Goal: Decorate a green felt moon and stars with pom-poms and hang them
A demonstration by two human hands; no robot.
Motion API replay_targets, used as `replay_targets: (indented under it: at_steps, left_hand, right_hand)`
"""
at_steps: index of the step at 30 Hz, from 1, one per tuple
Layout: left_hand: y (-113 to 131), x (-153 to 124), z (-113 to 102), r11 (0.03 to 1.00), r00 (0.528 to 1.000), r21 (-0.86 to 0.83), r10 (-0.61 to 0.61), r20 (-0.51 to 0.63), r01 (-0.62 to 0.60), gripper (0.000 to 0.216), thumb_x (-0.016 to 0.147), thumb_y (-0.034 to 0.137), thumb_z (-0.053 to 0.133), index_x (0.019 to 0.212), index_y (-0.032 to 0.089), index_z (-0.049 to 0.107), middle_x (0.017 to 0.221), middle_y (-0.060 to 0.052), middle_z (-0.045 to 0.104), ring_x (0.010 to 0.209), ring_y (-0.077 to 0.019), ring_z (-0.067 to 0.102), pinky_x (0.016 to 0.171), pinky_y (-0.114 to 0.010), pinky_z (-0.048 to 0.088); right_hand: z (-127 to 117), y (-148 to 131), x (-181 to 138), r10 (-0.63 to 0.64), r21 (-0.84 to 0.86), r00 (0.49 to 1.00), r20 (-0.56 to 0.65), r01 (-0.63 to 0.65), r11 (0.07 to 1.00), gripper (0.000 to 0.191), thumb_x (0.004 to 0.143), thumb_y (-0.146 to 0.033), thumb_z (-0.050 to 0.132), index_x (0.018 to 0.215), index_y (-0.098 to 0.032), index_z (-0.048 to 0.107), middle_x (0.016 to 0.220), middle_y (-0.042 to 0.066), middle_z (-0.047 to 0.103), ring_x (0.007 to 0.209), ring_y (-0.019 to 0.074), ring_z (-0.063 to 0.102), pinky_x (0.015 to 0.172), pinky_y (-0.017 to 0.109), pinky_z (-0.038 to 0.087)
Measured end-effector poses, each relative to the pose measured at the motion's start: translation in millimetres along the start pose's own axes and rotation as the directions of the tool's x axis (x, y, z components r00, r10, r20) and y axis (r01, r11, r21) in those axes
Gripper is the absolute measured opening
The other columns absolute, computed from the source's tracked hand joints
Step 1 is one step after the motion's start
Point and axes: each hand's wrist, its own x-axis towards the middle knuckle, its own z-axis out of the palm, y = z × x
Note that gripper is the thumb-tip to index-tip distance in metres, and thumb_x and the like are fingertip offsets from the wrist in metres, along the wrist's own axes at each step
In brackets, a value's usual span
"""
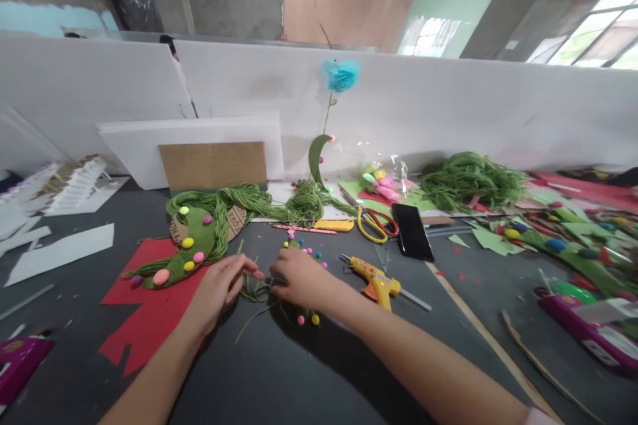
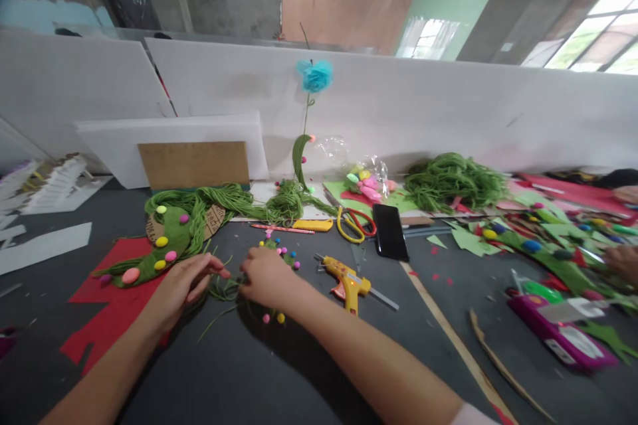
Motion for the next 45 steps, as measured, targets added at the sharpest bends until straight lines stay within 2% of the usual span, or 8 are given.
replay_targets:
  at_steps: [6,10,16,21,25,33,40,45]
  left_hand:
    - [1,9,-17,0.947,0.977,0.303,0.16,-0.144,-0.11,0.047,0.084,0.052,0.03,0.084,0.016,0.06,0.077,-0.006,0.067,0.039,-0.0084,0.034,0.043,-0.024,0.028]
    - [-5,13,-23,0.863,0.977,0.49,0.193,-0.087,-0.127,0.023,0.073,0.039,0.053,0.076,0.019,0.063,0.085,-0.005,0.066,0.075,-0.0187,0.058,0.066,-0.026,0.04]
    - [-23,11,-18,0.667,0.993,0.745,0.101,-0.061,-0.022,0.02,0.062,0.017,0.056,0.083,0.019,0.058,0.078,-0.005,0.06,0.068,-0.0193,0.056,0.061,-0.027,0.034]
    - [-20,13,-22,0.542,0.997,0.84,0.047,-0.067,0.031,0.007,0.068,0.015,0.048,0.071,0.02,0.052,0.066,-0.004,0.059,0.065,-0.0192,0.055,0.056,-0.027,0.028]
    - [-19,14,-28,0.51,0.997,0.859,0.034,-0.07,0.043,0.007,0.07,0.015,0.047,0.067,0.021,0.049,0.066,-0.003,0.059,0.066,-0.0185,0.056,0.057,-0.027,0.029]
    - [-23,13,-24,0.577,0.999,0.817,0.021,-0.046,0.026,0.008,0.067,0.013,0.049,0.066,0.02,0.052,0.064,-0.002,0.058,0.065,-0.0179,0.056,0.058,-0.026,0.032]
    - [-8,9,-22,0.798,0.991,0.594,0.133,-0.01,-0.102,0.025,0.071,0.018,0.045,0.089,0.018,0.062,0.105,-0.008,0.063,0.097,-0.022,0.058,0.083,-0.03,0.041]
    - [0,2,-5,0.939,0.954,0.263,0.154,0.258,-0.222,0.03,0.073,0.025,0.048,0.095,0.016,0.066,0.1,-0.007,0.069,0.095,-0.0207,0.06,0.083,-0.028,0.044]
  right_hand:
    - [26,-18,15,-0.035,-0.025,0.996,0.081,0.037,0.999,0.012,0.082,-0.013,0.055,0.083,-0.01,0.066,0.087,0.011,0.064,0.087,0.0204,0.058,0.077,0.032,0.044]
    - [15,-8,14,0.027,0.007,0.994,0.11,-0.028,1.0,0.018,0.09,-0.027,0.051,0.098,-0.013,0.06,0.089,0.003,0.063,0.076,0.0139,0.061,0.07,0.032,0.05]
    - [20,-31,3,-0.013,0.072,0.995,0.094,0.006,0.997,0.018,0.068,-0.014,0.064,0.085,-0.007,0.064,0.098,0.018,0.062,0.1,0.031,0.055,0.088,0.042,0.041]
    - [25,-37,7,0.036,0.318,0.996,0.084,-0.061,0.946,0.007,0.062,-0.005,0.057,0.065,-0.011,0.058,0.086,0.016,0.065,0.094,0.0296,0.058,0.085,0.042,0.041]
    - [-4,-30,-1,0.094,0.638,0.989,0.116,-0.147,0.755,0.003,0.068,-0.015,0.049,0.067,-0.017,0.048,0.069,0.004,0.064,0.06,0.0152,0.06,0.058,0.027,0.046]
    - [-62,-32,-18,0.108,0.954,0.992,0.071,-0.099,0.282,0.008,0.069,-0.023,0.054,0.073,-0.019,0.047,0.057,-0.003,0.059,0.048,0.0077,0.051,0.049,0.02,0.043]
    - [-64,-37,-12,0.173,0.982,0.979,0.109,-0.133,0.133,0.01,0.066,-0.02,0.058,0.07,-0.018,0.049,0.056,-0.002,0.063,0.042,0.0063,0.051,0.044,0.017,0.041]
    - [-62,-39,-12,0.24,0.987,0.963,0.119,-0.141,0.079,0.011,0.068,-0.022,0.06,0.069,-0.018,0.049,0.059,0.0,0.065,0.046,0.009,0.057,0.046,0.019,0.043]
